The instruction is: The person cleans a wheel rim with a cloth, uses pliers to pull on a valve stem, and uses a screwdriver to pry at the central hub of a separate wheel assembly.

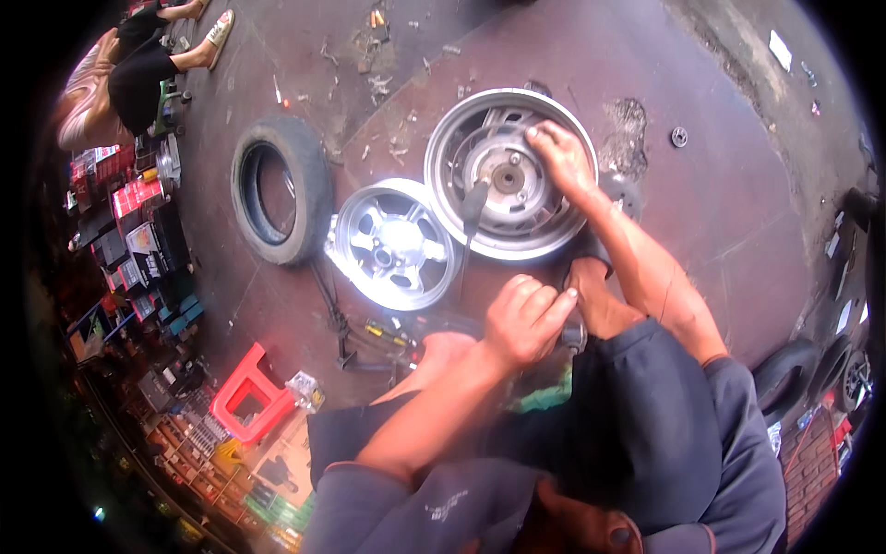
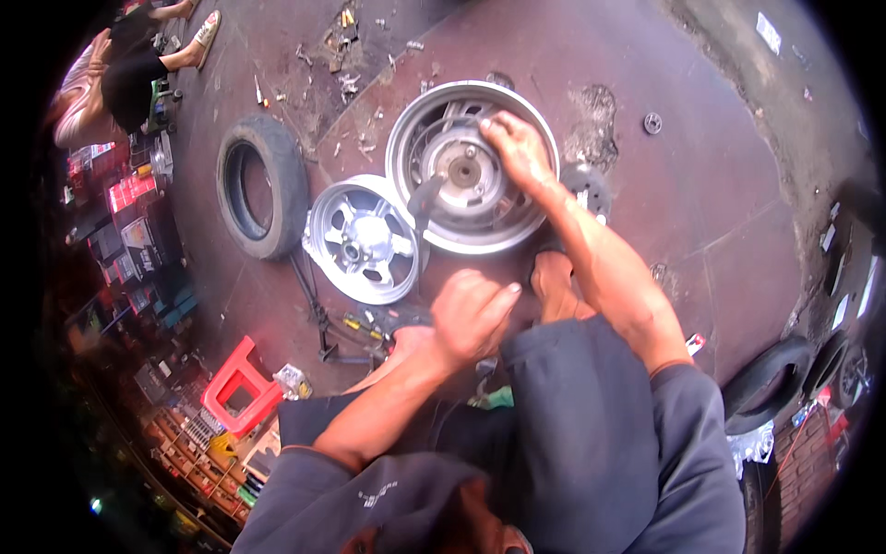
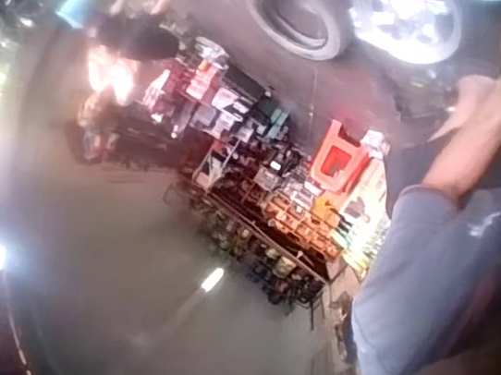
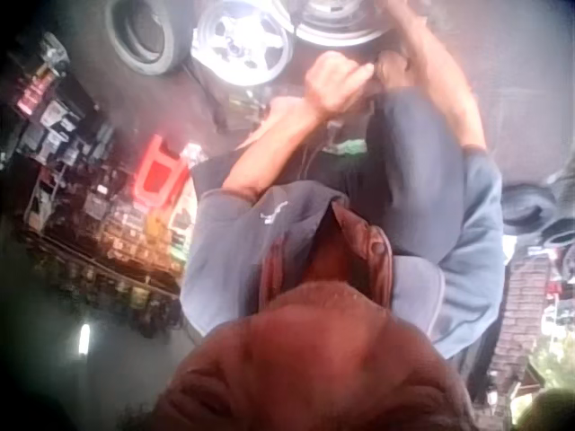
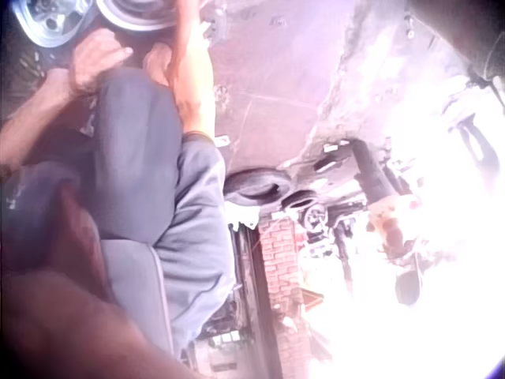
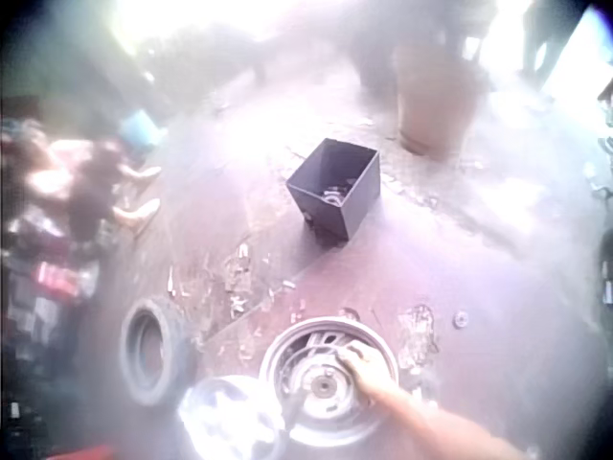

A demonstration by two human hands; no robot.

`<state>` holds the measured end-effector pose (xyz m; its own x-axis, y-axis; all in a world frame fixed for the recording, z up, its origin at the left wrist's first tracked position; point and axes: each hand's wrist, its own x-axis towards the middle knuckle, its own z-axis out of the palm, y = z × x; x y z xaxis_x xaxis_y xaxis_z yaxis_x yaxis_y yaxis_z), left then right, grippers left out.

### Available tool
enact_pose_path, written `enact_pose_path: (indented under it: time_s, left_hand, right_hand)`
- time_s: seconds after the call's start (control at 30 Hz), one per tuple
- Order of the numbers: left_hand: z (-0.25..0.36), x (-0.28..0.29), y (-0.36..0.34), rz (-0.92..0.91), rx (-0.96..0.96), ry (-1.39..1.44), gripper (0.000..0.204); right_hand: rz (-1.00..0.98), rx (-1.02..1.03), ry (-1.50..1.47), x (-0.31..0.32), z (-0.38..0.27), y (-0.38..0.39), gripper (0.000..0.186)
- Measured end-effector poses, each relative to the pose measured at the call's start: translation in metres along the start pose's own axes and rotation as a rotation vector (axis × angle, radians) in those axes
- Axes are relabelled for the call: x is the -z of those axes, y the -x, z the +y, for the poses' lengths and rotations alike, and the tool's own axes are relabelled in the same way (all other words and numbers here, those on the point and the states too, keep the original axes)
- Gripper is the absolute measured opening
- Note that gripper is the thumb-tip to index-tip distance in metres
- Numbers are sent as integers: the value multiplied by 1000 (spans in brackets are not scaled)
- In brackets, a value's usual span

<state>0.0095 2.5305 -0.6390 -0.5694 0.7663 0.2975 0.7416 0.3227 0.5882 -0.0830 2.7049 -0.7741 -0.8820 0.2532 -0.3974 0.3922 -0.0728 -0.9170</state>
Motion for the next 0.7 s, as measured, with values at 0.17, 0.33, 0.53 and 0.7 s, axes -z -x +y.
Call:
enact_pose_path:
  time_s: [0.17, 0.33, 0.53, 0.7]
  left_hand:
    - [-28, 53, 5, -58, 408, -244, 58]
    - [-45, 40, 45, -240, 906, -83, 27]
    - [-2, -44, 27, 216, 1234, 349, 26]
    - [19, -74, -18, 352, 1123, 439, 59]
  right_hand:
    - [-34, -20, -177, 7, 17, -3, 28]
    - [-46, 21, -208, 2, 23, -5, 27]
    - [-48, -29, -256, 3, 14, 0, 27]
    - [-18, 15, -120, -3, 9, -2, 26]
